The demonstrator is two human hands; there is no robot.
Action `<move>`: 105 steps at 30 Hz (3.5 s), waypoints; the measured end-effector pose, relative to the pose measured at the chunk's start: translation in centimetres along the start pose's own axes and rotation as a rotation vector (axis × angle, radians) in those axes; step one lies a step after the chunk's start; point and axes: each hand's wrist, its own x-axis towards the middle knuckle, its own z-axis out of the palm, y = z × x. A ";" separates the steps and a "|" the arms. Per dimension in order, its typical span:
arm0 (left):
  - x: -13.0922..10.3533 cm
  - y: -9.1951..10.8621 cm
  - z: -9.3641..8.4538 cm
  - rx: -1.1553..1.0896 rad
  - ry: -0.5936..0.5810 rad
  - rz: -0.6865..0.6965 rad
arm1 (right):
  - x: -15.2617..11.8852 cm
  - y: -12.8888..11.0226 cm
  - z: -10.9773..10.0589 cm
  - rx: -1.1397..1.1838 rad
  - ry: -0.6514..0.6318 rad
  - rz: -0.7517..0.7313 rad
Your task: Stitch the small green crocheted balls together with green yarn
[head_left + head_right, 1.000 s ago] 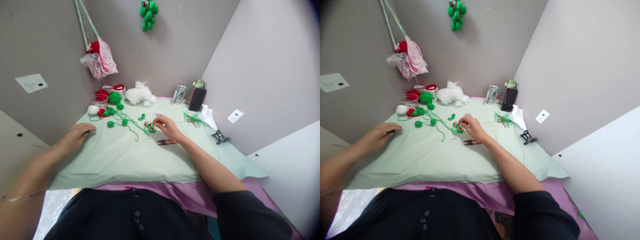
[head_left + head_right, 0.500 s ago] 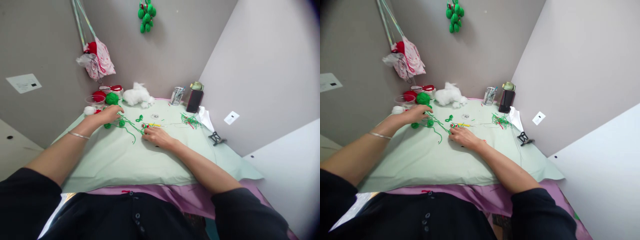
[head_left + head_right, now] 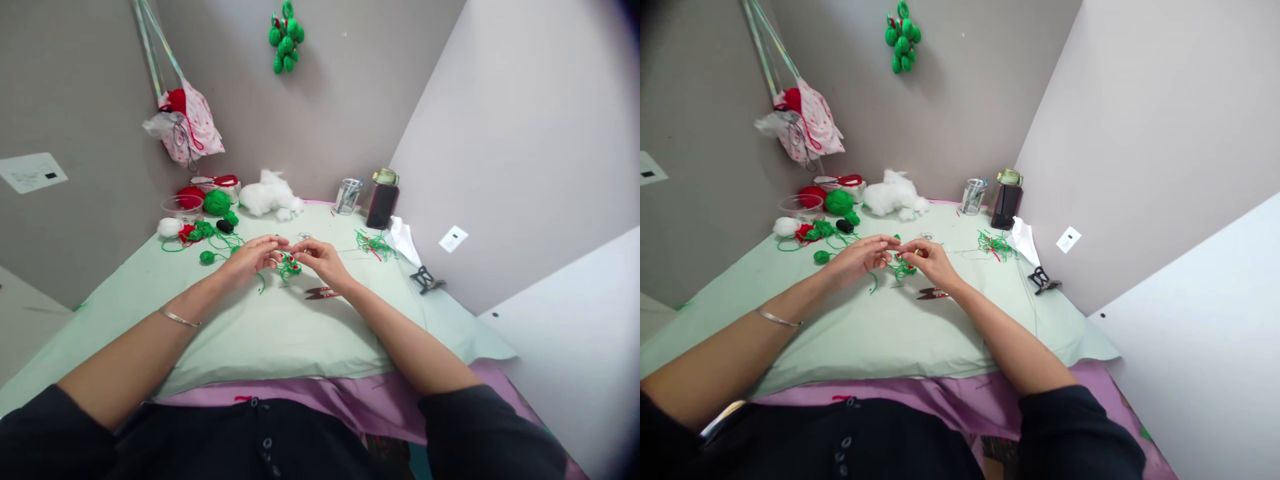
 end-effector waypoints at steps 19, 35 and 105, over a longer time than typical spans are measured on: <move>-0.2 2.7 -1.2 -0.035 0.141 0.089 | 1.2 2.8 -12.4 -0.710 0.355 0.262; 0.4 2.8 -2.7 -0.280 0.289 0.166 | 0.5 -0.2 -10.0 -0.251 0.075 0.335; -1.8 -1.6 4.2 -0.387 -0.071 -0.070 | -1.7 -3.4 -0.8 -0.048 0.118 -0.006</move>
